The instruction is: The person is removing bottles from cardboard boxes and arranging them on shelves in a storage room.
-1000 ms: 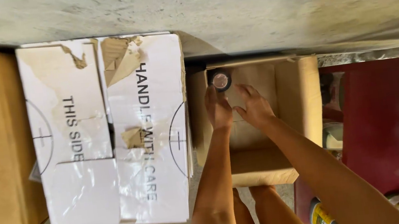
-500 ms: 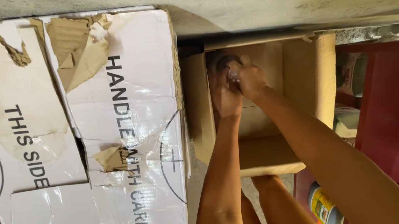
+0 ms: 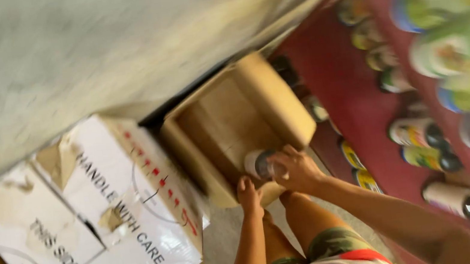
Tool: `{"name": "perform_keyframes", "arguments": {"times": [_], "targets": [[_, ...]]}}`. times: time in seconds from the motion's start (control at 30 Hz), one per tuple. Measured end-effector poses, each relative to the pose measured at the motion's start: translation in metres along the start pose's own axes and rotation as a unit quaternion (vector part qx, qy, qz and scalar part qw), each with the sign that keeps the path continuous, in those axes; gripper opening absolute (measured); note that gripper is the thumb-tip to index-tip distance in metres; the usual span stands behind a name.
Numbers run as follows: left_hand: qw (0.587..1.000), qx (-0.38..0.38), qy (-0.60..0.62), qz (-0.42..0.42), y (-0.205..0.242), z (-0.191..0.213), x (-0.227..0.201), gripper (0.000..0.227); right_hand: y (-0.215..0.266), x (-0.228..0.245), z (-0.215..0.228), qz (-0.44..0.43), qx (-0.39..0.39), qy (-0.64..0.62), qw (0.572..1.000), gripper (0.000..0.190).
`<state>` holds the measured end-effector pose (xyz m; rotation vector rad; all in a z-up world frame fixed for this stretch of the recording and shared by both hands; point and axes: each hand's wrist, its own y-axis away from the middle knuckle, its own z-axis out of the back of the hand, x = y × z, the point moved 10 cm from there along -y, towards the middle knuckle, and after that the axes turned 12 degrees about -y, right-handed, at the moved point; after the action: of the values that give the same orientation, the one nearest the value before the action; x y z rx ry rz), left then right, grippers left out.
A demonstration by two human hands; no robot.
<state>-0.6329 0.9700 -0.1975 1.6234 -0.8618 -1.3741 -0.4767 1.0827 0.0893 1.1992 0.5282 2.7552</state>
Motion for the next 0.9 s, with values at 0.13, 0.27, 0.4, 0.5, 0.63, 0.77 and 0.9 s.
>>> {"name": "perform_keyframes", "arguments": {"times": [0.13,0.27,0.4,0.5,0.63,0.77,0.9], "targets": [[0.989,0.141,-0.014,0.048,0.046,-0.03,0.04,0.052,0.106,0.04,0.081,-0.027,-0.079,-0.049,0.995,0.051],[0.971,0.218,-0.01,0.1,0.096,-0.062,0.046,0.054,0.2,0.036,0.115,-0.087,-0.139,-0.11,0.98,0.055],[0.963,0.237,-0.089,0.089,0.126,-0.076,0.049,0.051,0.28,0.029,0.131,-0.07,-0.218,-0.143,0.963,0.055],[0.956,0.248,-0.134,0.085,0.163,-0.083,0.055,0.05,0.333,0.026,0.129,-0.088,-0.247,-0.145,0.954,0.054],[0.945,0.26,-0.185,0.073,0.211,-0.084,0.094,0.048,0.42,0.027,0.117,-0.092,-0.28,-0.146,0.944,0.055],[0.945,0.248,-0.209,0.044,0.248,-0.067,0.159,0.046,0.519,0.02,0.083,-0.079,-0.312,-0.156,0.934,0.055],[0.915,0.299,-0.269,0.02,0.293,-0.063,0.243,0.041,0.629,0.013,0.055,-0.086,-0.352,-0.149,0.92,0.054]]}}
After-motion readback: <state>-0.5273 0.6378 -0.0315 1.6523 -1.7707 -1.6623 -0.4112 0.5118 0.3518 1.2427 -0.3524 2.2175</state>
